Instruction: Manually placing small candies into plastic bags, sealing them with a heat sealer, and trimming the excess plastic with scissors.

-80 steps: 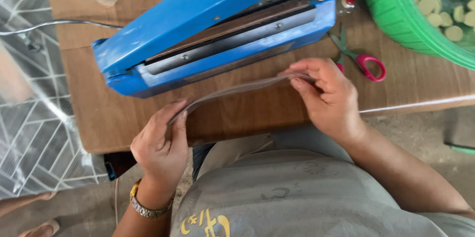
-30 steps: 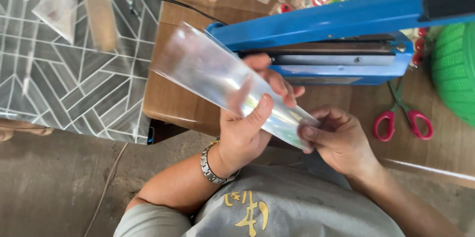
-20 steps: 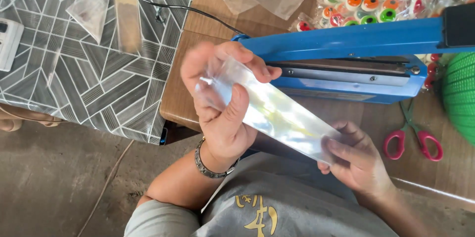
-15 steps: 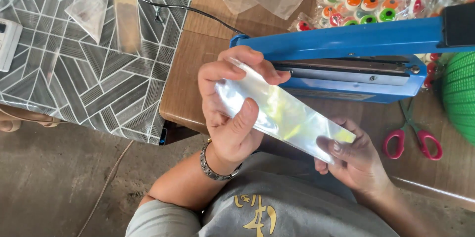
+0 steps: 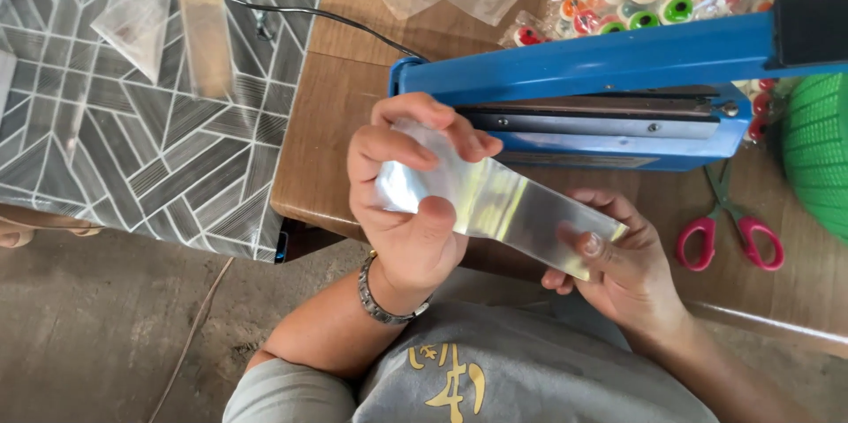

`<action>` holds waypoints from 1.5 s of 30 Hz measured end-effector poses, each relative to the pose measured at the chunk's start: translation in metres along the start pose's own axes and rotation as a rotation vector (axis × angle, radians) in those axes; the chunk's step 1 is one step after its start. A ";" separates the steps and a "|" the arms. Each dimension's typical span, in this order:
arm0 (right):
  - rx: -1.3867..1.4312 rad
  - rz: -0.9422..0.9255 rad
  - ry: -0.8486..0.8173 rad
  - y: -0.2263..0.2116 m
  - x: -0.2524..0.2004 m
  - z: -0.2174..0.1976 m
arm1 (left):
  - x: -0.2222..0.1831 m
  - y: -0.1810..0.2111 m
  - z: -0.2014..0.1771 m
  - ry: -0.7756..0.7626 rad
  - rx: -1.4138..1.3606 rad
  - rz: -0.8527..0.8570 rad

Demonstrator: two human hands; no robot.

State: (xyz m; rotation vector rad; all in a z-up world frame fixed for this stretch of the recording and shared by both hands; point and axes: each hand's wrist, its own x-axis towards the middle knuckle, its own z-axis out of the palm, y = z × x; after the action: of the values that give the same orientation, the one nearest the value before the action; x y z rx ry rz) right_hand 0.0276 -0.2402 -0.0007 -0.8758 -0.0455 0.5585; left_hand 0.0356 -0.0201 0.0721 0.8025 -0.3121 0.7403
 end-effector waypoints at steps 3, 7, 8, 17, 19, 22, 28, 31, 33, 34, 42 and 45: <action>-0.048 0.017 0.097 -0.003 0.001 0.005 | 0.004 -0.001 0.001 0.033 -0.004 0.017; -0.108 0.045 0.186 0.000 0.003 -0.007 | 0.007 -0.001 0.003 0.057 0.045 0.018; -0.108 0.045 0.182 0.003 0.005 -0.006 | 0.006 -0.002 0.004 0.057 0.047 0.021; -0.175 -0.014 0.254 0.007 0.005 -0.012 | 0.001 -0.002 -0.004 -0.009 0.099 0.148; -0.072 -0.001 0.255 0.008 0.003 -0.017 | -0.005 -0.004 -0.010 0.003 0.125 0.107; 0.024 -0.071 0.214 0.005 0.005 -0.005 | -0.008 0.002 -0.004 -0.057 0.018 -0.067; -0.043 -0.073 0.251 0.008 0.000 -0.013 | -0.006 0.005 -0.001 0.071 -0.160 -0.331; -0.042 -0.089 0.218 0.010 -0.006 -0.016 | -0.004 -0.003 -0.010 0.097 -0.279 -0.311; -0.050 -0.100 0.198 0.008 -0.008 -0.014 | 0.001 0.000 -0.010 0.100 -0.296 -0.300; -0.061 -0.113 0.186 0.007 -0.011 -0.014 | 0.002 0.001 -0.009 0.106 -0.319 -0.296; -0.031 -0.183 -0.093 -0.004 -0.003 -0.011 | -0.006 0.001 -0.006 -0.030 -0.155 -0.147; -0.053 -0.190 -0.039 -0.002 -0.004 -0.012 | -0.006 0.000 -0.008 -0.060 -0.144 -0.118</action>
State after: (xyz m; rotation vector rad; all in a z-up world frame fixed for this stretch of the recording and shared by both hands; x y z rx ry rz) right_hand 0.0283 -0.2521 -0.0066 -0.9018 -0.1775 0.3981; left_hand 0.0314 -0.0166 0.0641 0.7012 -0.3648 0.5767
